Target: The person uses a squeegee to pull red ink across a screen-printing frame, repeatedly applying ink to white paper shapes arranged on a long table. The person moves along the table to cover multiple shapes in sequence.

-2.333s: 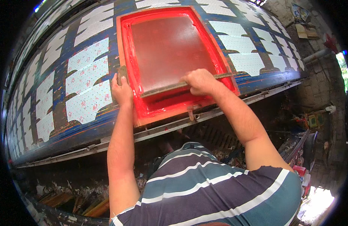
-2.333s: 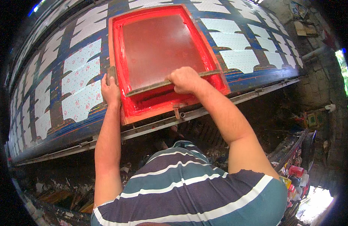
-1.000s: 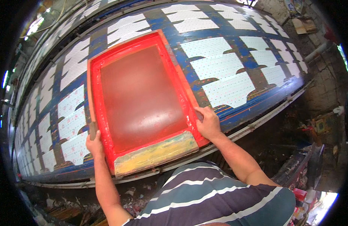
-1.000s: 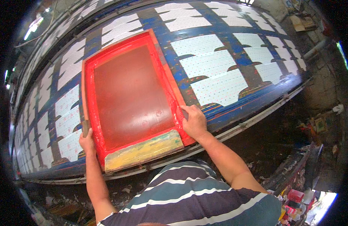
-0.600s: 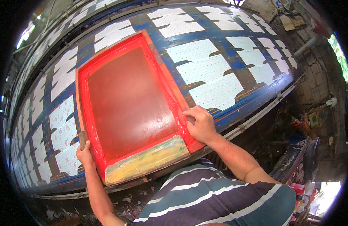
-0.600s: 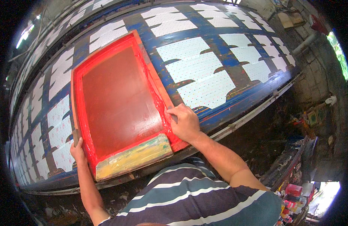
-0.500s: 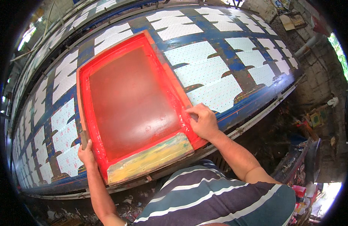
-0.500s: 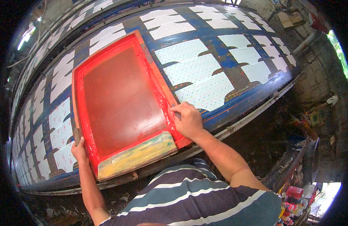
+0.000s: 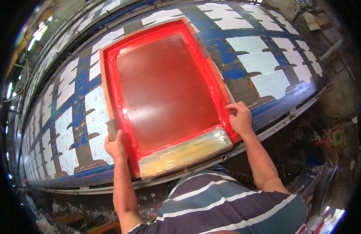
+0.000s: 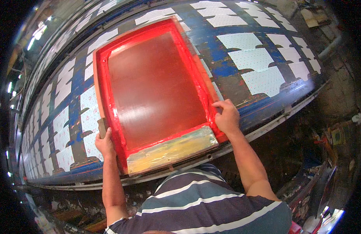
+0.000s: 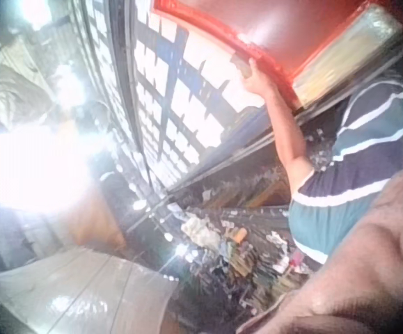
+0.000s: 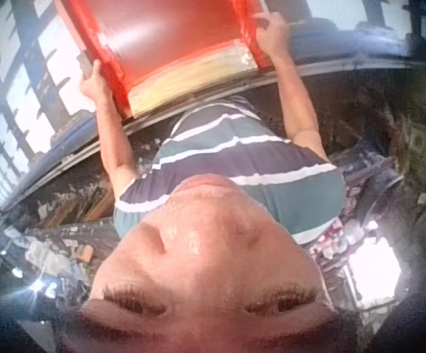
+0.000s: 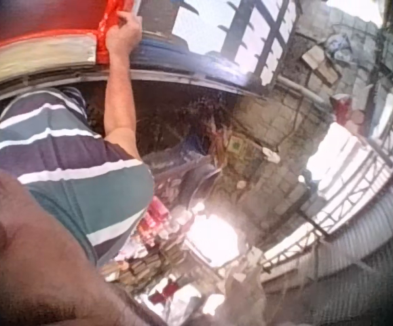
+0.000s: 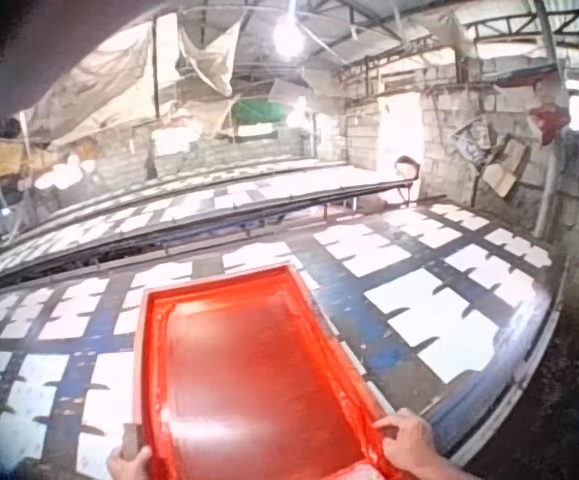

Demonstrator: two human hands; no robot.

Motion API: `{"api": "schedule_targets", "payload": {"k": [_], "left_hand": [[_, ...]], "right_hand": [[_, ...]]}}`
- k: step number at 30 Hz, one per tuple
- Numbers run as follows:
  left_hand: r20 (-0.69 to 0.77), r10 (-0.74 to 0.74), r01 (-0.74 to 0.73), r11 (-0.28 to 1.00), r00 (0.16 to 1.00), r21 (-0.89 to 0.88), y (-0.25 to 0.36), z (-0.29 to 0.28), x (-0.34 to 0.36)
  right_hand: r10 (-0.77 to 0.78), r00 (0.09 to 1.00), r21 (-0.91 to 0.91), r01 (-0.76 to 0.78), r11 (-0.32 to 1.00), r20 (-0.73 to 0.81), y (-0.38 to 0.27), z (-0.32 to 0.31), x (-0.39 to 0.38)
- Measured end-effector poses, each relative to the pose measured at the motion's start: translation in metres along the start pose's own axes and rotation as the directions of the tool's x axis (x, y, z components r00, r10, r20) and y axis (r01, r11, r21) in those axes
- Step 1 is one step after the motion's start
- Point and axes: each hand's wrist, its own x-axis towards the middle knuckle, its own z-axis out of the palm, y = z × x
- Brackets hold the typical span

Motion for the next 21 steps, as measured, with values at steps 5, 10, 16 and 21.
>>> {"api": "schedule_targets", "payload": {"k": [5, 10, 16, 21], "left_hand": [[-0.038, -0.012, 0.016, 0.994, 0.999, 0.107, 0.005, 0.062, -0.048], [-0.017, 0.004, -0.001, 0.986, 1.0, 0.168, 0.015, 0.095, -0.07], [-0.009, 0.101, -0.095, 0.953, 0.995, 0.287, 0.022, 0.115, -0.083], [-0.005, 0.074, -0.069, 0.946, 0.997, 0.316, 0.02, 0.122, -0.085]], "right_hand": [[0.007, 1.0, 0.018, -0.007, 1.0, -0.019, 0.066, -0.043, 0.023], [-0.044, 0.999, 0.099, 0.047, 0.994, -0.033, 0.111, -0.06, 0.036], [-0.036, 0.998, 0.133, 0.029, 0.991, 0.054, 0.133, -0.072, 0.045], [-0.207, 0.978, -0.198, 0.209, 0.958, 0.033, 0.101, -0.088, 0.027]]}}
